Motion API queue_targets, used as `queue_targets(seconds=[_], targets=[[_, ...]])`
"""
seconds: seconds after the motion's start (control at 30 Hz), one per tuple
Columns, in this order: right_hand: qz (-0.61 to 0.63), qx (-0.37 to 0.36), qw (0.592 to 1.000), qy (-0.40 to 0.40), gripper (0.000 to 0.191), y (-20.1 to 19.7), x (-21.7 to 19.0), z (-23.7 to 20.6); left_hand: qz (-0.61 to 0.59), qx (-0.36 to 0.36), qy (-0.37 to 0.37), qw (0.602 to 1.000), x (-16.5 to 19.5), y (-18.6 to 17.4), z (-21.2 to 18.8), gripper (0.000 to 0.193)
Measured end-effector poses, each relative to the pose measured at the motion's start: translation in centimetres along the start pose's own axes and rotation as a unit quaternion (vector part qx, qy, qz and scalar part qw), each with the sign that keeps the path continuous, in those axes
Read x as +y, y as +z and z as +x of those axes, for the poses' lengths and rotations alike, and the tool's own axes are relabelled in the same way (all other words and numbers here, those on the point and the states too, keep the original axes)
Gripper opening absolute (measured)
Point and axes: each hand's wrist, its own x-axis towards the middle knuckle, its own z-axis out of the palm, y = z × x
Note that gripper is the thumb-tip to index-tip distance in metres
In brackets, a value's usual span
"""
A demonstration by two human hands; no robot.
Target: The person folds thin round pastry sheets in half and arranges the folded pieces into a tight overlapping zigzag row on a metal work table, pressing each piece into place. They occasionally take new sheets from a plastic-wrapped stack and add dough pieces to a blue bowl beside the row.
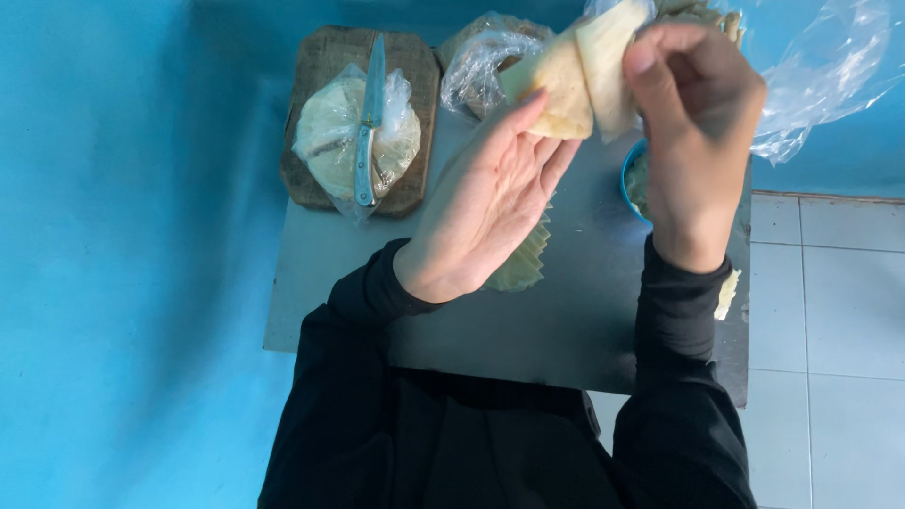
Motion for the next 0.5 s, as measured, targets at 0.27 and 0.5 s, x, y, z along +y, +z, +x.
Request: queue_targets(seconds=[0.27,0.5], targets=[[0.314,-0.033,0.944,0.095,0.018,-1.8,2.9,2.3,-0.013,0.004,0.008,1.000,0.7,0.4,-0.9,0.052],[0.275,-0.058,0.938,0.205,0.030,-2.4,7.6,0.4,-0.039,-0.003,0.041,0.998,1.3,-0.7,-1.7,0.039]])
